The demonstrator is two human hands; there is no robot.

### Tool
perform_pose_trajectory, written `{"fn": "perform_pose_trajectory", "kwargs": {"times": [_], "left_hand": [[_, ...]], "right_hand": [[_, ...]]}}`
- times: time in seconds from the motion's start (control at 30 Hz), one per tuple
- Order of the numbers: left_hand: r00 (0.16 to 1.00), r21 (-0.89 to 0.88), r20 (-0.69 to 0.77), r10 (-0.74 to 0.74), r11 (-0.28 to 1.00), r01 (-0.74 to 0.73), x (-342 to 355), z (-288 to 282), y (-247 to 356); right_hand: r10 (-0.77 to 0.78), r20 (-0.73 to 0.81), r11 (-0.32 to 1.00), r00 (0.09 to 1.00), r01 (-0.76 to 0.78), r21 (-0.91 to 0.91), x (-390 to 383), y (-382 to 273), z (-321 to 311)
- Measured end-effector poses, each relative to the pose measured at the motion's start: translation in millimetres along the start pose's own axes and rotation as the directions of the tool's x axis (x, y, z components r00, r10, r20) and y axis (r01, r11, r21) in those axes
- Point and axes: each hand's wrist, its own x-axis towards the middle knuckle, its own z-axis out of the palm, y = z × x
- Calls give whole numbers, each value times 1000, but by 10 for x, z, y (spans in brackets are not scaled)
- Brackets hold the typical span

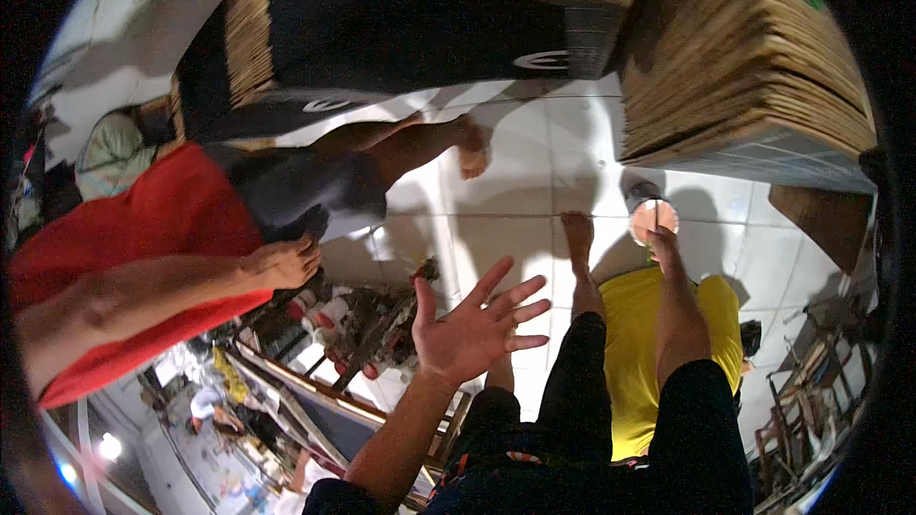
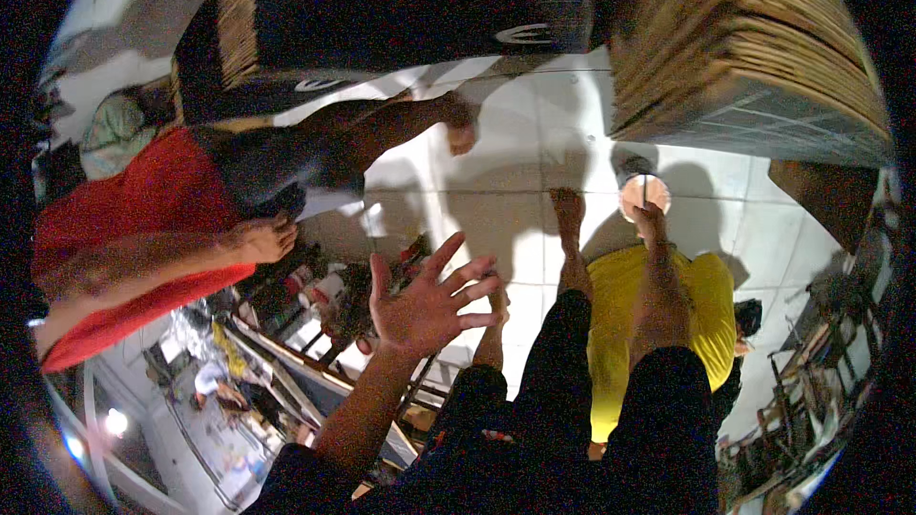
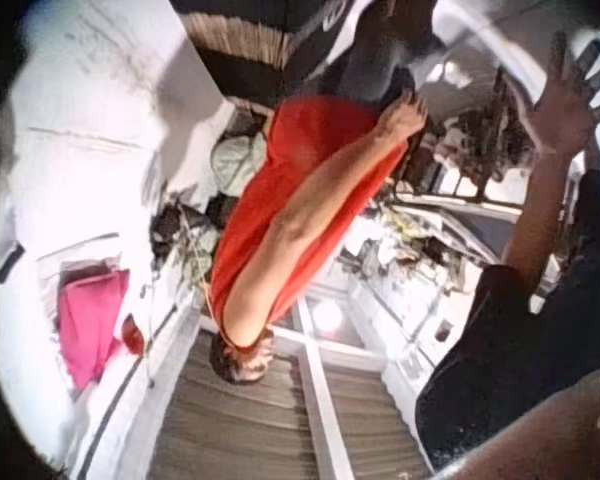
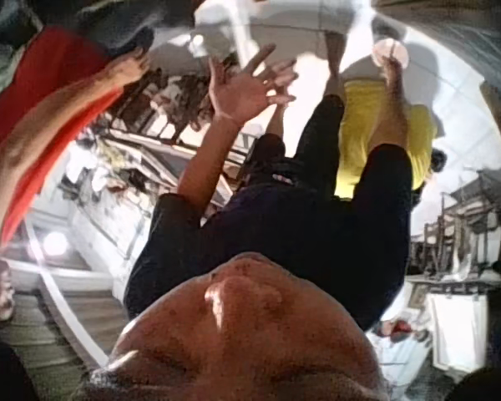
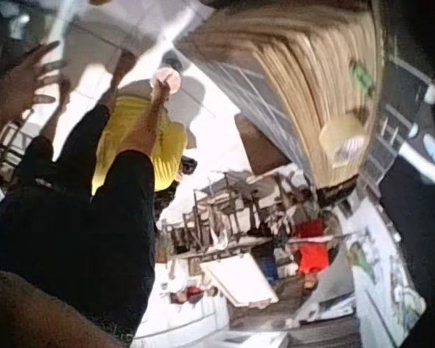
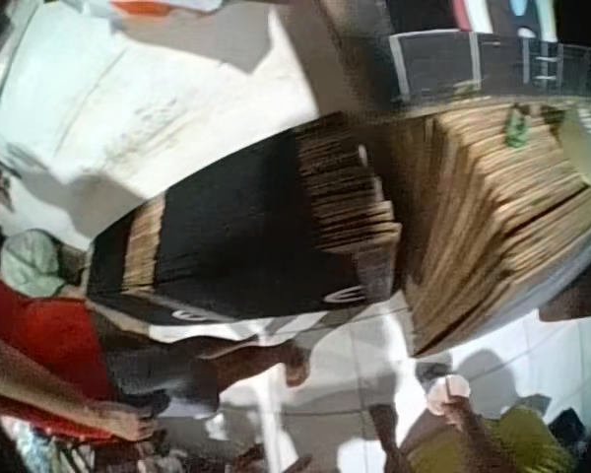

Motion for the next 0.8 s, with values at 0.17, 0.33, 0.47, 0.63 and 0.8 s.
{"fn": "perform_pose_trajectory", "kwargs": {"times": [0.17, 0.33, 0.47, 0.63, 0.8], "left_hand": [[990, 74, 137, 24, 997, -34, -225, 72, 38], [953, 459, -100, 286, 863, -211, -976, -235, -29], [807, 703, -305, 505, 691, -167, -2103, -539, -318], [554, 656, -348, 756, 619, -432, -3441, -1121, -727], [-19, 727, -419, 908, 323, -606, -4560, -2196, -1037]], "right_hand": [[-501, -385, 862, 775, 409, -299, 73, 113, 131], [-118, 10, 993, 993, 118, 25, -712, -585, 178], [-256, 159, 955, 953, 275, -109, -1582, -1711, 597], [-385, 537, 612, 751, 643, -461, -2828, -3032, 1508], [161, 811, 224, 562, 780, -585, -4961, -3446, 2965]]}}
